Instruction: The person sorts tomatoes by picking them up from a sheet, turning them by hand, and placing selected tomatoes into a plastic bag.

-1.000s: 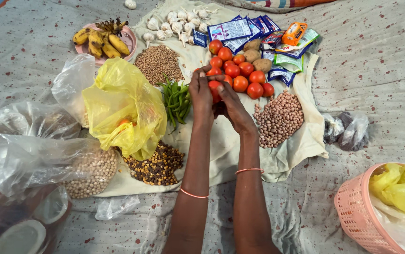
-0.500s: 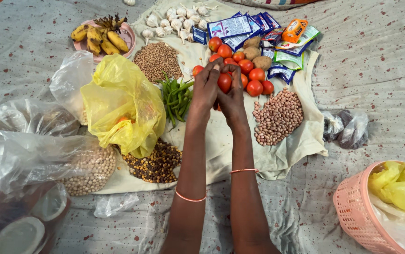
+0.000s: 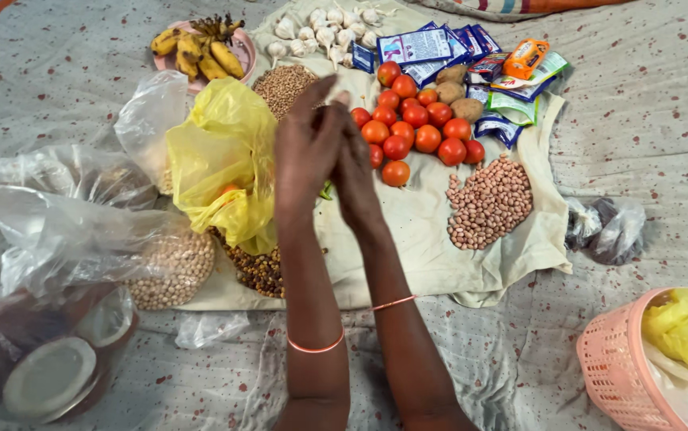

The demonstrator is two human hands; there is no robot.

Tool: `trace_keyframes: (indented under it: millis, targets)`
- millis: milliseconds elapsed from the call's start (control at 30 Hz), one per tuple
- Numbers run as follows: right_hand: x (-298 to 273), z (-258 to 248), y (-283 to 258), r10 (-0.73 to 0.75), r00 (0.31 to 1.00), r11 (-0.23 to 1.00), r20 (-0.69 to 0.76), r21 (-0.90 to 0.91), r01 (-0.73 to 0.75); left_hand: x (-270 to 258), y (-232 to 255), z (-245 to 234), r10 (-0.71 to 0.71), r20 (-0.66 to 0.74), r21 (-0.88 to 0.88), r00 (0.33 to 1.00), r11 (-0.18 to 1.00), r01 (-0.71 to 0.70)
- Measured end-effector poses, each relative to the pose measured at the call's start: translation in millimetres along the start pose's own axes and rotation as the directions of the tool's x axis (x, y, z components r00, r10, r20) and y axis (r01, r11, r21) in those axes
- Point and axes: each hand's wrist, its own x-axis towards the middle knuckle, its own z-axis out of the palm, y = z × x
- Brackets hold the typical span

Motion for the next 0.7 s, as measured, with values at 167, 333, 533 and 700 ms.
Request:
trace_keyframes:
  millis: [167, 333, 533, 700]
  targets:
    - [-23, 54, -3, 0.104, 0.977, 0.966, 0.186, 0.215, -0.144, 5, -14, -58, -0.198, -0.359, 0.029, 0.912, 0.974, 0.223]
    - [-30, 83, -6, 0.225, 0.938, 0.904, 0.265, 0.302, -0.302, -14, -46, -113, 0.213, -0.501, 0.661, 0.839, 0.719, 0.212]
    - [-36, 88, 10, 0.200, 0.919, 0.958, 0.340, 0.129, -0.256, -24, -59, -125, -0.135, -0.411, 0.574, 0.902, 0.730, 0.371]
    - [-32, 79, 16, 0.239, 0.882, 0.954, 0.405, -0.267, -0.135, -29, -64, -132, -0.191, -0.353, 0.608, 0.916, 0.697, 0.380]
